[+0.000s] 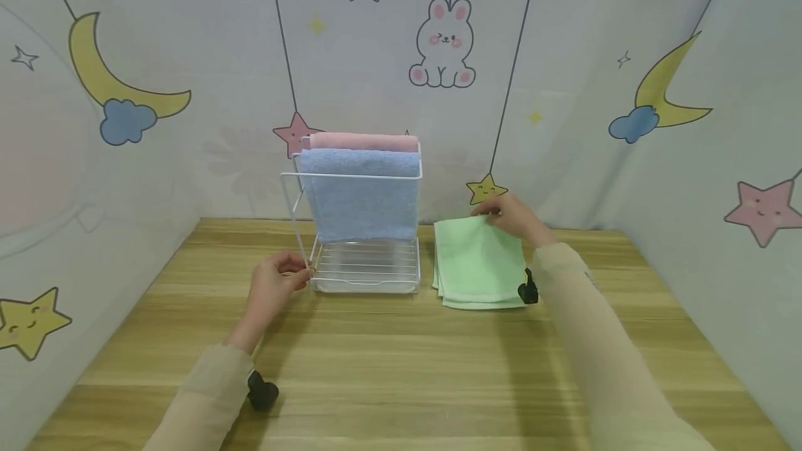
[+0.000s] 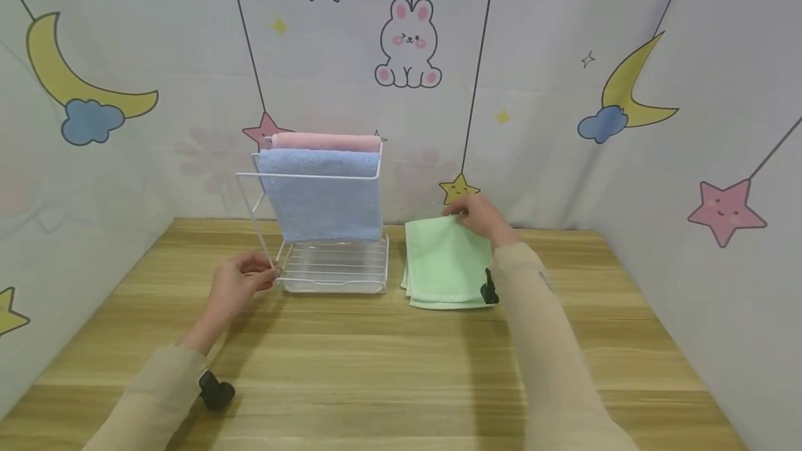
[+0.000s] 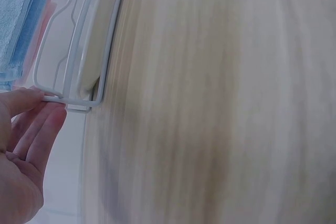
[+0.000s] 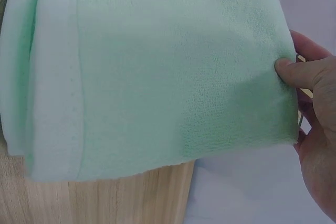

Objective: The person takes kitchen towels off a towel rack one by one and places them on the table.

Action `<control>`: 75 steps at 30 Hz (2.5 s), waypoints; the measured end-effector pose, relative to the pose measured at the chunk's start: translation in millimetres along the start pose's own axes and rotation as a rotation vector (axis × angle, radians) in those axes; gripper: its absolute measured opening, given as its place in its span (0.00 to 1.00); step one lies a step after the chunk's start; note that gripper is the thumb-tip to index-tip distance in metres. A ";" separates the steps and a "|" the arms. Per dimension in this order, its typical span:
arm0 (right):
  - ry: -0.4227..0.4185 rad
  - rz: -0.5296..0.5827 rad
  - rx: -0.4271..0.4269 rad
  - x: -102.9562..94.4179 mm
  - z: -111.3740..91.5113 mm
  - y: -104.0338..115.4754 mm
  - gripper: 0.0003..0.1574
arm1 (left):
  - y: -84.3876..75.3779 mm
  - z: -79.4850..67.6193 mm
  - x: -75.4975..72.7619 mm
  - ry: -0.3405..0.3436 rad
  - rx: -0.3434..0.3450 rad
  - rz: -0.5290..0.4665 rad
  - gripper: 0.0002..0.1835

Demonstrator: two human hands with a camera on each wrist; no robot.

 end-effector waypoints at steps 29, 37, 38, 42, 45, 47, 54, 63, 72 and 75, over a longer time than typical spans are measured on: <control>-0.025 -0.011 0.135 2.4 4.3 -8.6 0.21 | -1.5 0.4 -1.2 0.005 -0.002 0.015 0.07; -0.031 -0.017 0.115 4.4 5.0 -9.4 0.20 | -4.2 0.0 -2.0 0.002 0.009 0.005 0.07; -0.030 -0.019 0.111 5.1 4.9 -9.8 0.20 | -4.4 -0.4 -2.2 0.001 0.007 0.003 0.07; -0.032 -0.021 0.106 7.1 5.0 -12.1 0.20 | -4.8 -1.3 -1.9 0.001 -0.003 0.003 0.06; -0.033 -0.022 0.109 7.8 5.0 -13.6 0.20 | -5.2 -1.1 -1.7 0.001 -0.005 0.005 0.06; -0.030 -0.021 0.111 7.7 4.9 -13.8 0.20 | -5.5 -1.0 -1.8 0.001 -0.004 0.006 0.07; 0.003 -0.052 0.089 5.3 3.6 -11.1 0.27 | -4.2 -1.1 -2.1 -0.004 -0.005 0.002 0.06; -0.020 -0.039 0.043 -4.4 5.8 -5.4 0.30 | -2.3 0.2 -2.0 -0.008 -0.004 -0.007 0.07; -0.086 -0.033 0.000 -21.9 15.4 13.1 0.30 | -1.1 -0.4 -1.3 0.000 -0.001 -0.004 0.07; -0.119 -0.030 -0.043 -30.8 20.6 24.4 0.29 | -0.8 -0.6 -1.2 0.000 -0.001 0.003 0.07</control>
Point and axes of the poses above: each hand's wrist, its own z-axis towards the middle knuckle, its own x-axis out of the palm, y = z × x, the point moved 2 cm from there along z, towards the middle knuckle, and after that the axes turned 8 degrees about -y, right-handed, at the moved point
